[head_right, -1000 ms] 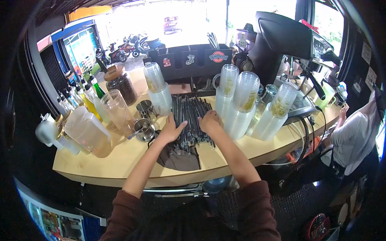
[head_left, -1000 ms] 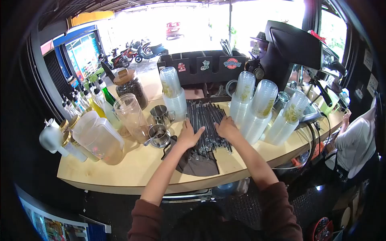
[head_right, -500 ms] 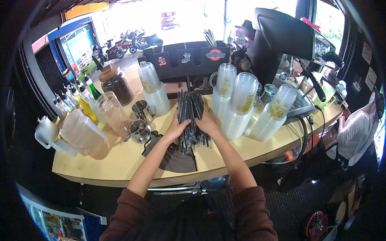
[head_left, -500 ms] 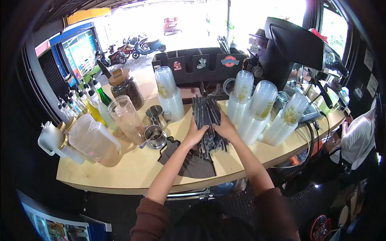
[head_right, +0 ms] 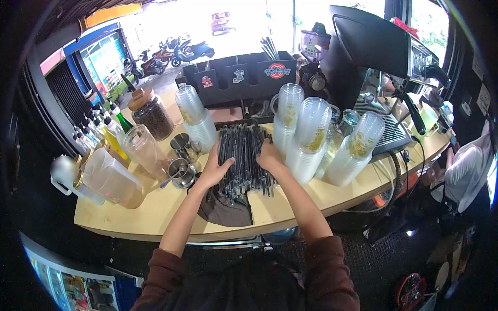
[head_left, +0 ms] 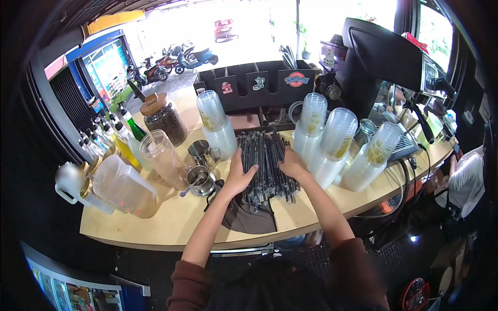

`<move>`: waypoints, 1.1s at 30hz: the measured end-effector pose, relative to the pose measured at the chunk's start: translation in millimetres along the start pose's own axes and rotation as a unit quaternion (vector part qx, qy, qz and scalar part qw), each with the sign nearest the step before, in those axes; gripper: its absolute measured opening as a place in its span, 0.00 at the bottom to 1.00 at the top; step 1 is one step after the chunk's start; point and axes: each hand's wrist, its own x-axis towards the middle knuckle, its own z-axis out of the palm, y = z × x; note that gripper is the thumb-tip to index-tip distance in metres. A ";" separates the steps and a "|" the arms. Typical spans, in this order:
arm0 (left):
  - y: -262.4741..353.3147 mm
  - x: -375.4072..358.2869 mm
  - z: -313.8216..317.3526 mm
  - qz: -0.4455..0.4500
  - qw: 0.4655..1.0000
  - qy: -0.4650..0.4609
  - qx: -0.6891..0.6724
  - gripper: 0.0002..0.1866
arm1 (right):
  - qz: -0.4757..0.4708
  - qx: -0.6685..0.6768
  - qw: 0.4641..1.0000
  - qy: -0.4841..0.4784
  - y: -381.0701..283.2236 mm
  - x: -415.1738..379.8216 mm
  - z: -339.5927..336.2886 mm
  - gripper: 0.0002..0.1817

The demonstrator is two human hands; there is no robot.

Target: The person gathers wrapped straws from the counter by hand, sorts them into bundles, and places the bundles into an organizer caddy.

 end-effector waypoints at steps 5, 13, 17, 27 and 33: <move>13.3 -7.4 -11.8 0.006 1.000 0.007 -0.002 0.39 | -0.032 0.028 0.999 0.022 -4.1 1.0 -7.8 0.26; 32.1 -6.8 -9.9 0.036 0.998 0.017 -0.039 0.35 | -0.017 0.057 0.998 0.023 -2.0 -3.3 -10.2 0.23; 31.7 -6.0 -2.1 0.052 0.998 0.016 -0.044 0.35 | 0.022 -0.077 0.997 0.007 1.8 -6.0 5.5 0.24; 30.7 -8.5 -6.7 0.037 0.997 0.009 -0.062 0.34 | -0.057 0.045 0.994 0.077 -1.3 -10.2 -14.7 0.20; 53.5 -13.6 -17.2 0.014 0.988 0.024 -0.149 0.30 | -0.086 0.329 0.940 -0.017 -18.8 -5.3 -39.4 0.11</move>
